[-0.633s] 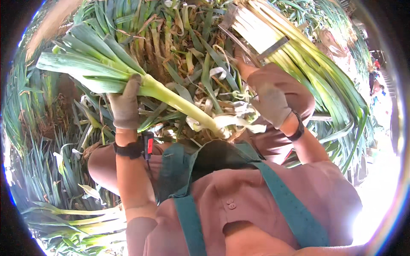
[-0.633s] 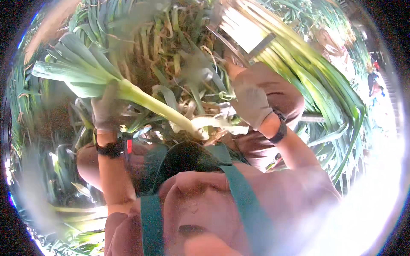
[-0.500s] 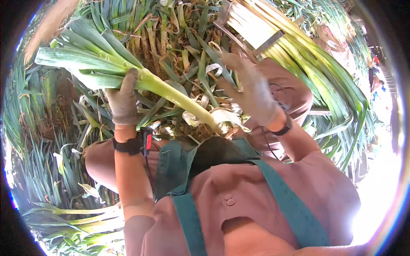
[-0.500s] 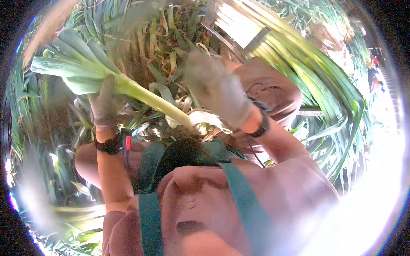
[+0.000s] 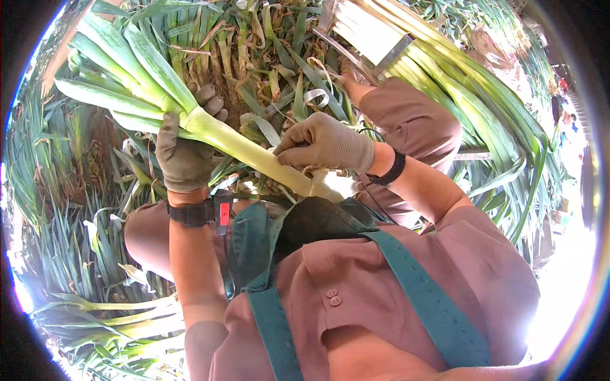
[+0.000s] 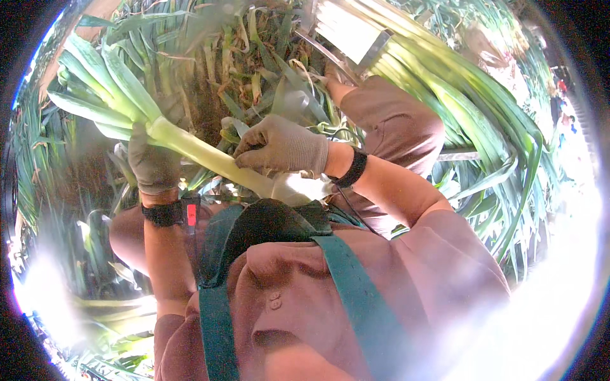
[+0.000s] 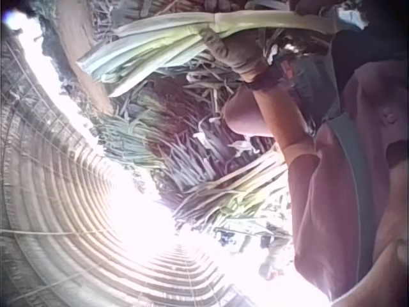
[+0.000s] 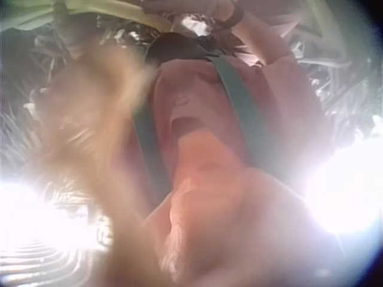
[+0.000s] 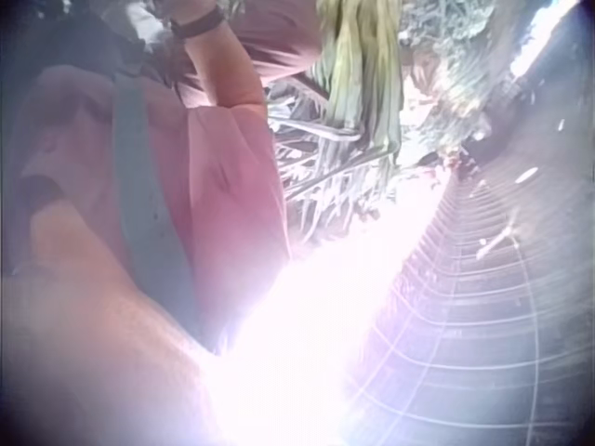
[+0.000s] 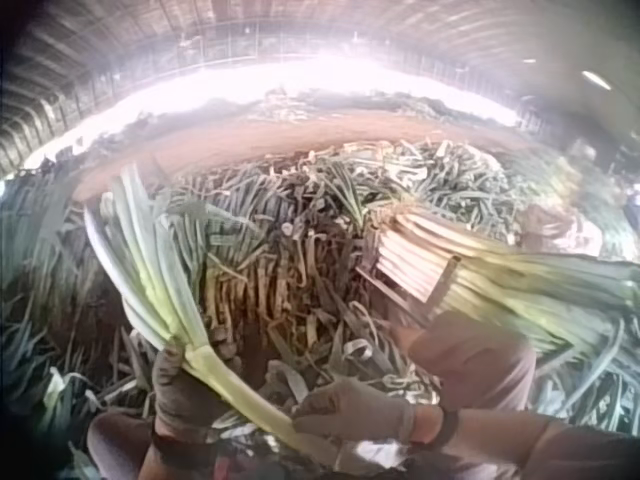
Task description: Cleaning and stripping the outer leaves of harvested leeks in a farm processing area.
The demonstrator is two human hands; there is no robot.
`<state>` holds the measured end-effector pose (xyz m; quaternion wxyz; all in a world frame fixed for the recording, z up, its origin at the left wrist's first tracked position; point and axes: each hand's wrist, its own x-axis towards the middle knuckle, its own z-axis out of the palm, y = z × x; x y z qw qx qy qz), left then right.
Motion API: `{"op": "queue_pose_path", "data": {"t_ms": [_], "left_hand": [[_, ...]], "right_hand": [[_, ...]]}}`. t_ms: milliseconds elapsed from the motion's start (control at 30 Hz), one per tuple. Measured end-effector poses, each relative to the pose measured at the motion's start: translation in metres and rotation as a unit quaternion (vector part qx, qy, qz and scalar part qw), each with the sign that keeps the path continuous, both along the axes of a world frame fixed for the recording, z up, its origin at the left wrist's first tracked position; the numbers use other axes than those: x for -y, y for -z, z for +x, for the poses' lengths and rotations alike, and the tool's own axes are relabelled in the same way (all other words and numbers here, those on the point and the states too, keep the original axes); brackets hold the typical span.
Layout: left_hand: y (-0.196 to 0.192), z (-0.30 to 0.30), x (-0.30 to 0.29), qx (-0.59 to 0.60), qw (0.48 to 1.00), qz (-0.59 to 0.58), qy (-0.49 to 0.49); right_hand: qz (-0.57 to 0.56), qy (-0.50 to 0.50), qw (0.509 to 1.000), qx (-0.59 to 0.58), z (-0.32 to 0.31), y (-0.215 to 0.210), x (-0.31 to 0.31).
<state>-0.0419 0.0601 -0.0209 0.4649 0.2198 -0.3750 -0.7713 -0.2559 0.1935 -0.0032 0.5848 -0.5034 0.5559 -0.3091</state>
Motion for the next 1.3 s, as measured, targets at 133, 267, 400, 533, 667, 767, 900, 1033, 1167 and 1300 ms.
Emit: {"op": "queue_pose_path", "data": {"t_ms": [133, 267, 400, 533, 667, 767, 900, 1033, 1167, 1300], "left_hand": [[-0.008, 0.001, -0.005, 0.003, 0.998, -0.055, 0.012], [-0.013, 0.000, -0.009, -0.071, 0.995, -0.061, 0.027], [-0.009, 0.006, -0.007, -0.108, 0.990, -0.056, 0.073], [-0.006, 0.007, -0.005, -0.146, 0.981, -0.041, 0.119], [-0.004, 0.011, -0.005, -0.176, 0.974, -0.019, 0.140], [-0.008, 0.007, -0.010, -0.145, 0.982, -0.031, 0.120], [-0.008, -0.007, -0.022, -0.101, 0.982, -0.051, 0.149], [-0.010, -0.014, -0.014, -0.013, 0.994, -0.076, 0.075], [-0.060, -0.014, 0.032, 0.002, 0.996, -0.039, -0.074], [-0.100, 0.020, 0.092, 0.005, 0.988, -0.079, -0.135]], "right_hand": [[-0.061, -0.033, 0.996, -0.065, -0.001, -0.002, -0.005], [-0.058, -0.038, 0.997, -0.040, 0.002, -0.002, -0.009], [0.016, -0.038, 0.999, 0.003, 0.004, -0.019, -0.010], [-0.024, -0.085, 0.995, -0.046, 0.002, -0.018, -0.015], [0.021, -0.088, 0.994, -0.064, 0.003, -0.030, -0.015], [-0.005, -0.072, 0.997, -0.034, 0.001, -0.007, -0.021], [-0.074, -0.051, 0.991, -0.100, -0.002, 0.020, -0.027], [-0.160, -0.014, 0.987, 0.026, 0.016, 0.014, -0.031], [-0.138, -0.104, 0.985, 0.020, 0.033, 0.002, 0.012], [-0.214, -0.108, 0.969, 0.065, 0.055, -0.023, 0.061]]}}
